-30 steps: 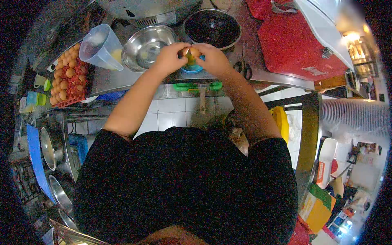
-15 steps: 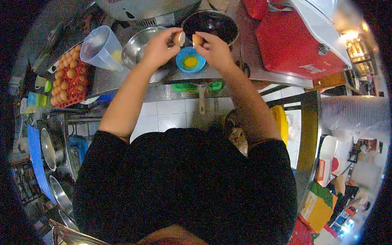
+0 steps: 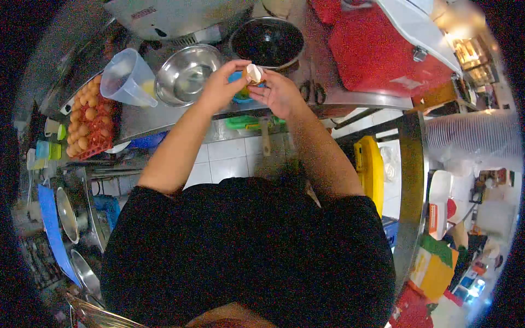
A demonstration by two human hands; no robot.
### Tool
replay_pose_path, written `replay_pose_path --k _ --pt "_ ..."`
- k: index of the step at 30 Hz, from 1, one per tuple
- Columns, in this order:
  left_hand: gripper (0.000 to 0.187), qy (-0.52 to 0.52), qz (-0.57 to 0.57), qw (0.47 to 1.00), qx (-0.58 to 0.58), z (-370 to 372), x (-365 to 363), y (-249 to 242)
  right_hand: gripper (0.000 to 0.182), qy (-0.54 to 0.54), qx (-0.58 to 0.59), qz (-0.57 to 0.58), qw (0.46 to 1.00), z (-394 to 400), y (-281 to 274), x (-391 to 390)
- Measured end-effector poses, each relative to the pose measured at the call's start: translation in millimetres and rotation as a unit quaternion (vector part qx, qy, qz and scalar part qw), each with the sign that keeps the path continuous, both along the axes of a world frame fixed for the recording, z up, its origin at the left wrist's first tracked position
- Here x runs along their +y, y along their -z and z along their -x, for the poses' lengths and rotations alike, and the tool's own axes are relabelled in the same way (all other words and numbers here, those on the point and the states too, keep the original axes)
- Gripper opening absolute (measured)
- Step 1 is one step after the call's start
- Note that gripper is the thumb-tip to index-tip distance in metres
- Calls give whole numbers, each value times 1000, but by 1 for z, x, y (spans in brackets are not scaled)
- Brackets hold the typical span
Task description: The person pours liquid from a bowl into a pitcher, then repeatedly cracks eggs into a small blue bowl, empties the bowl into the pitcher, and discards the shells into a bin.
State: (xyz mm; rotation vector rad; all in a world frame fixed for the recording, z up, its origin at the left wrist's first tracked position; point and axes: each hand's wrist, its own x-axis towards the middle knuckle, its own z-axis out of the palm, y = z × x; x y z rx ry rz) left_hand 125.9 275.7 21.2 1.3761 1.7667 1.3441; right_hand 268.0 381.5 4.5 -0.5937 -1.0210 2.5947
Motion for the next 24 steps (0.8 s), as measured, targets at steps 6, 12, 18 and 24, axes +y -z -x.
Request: replay_pose_path --k 6,12,18,24 --pt "48 39 -84 974 206 -27 8 -5 33 63 18 15 998 -48 9 -8" --pt "44 -40 -43 921 385 -27 -23 -8 40 228 -119 22 966 -174 22 -15" --pt "36 -105 45 850 514 -23 -41 21 61 212 -294 -147 920 -313 158 -45" --pt "28 -133 35 838 527 -13 -40 37 68 117 -449 -23 885 -318 210 -55"
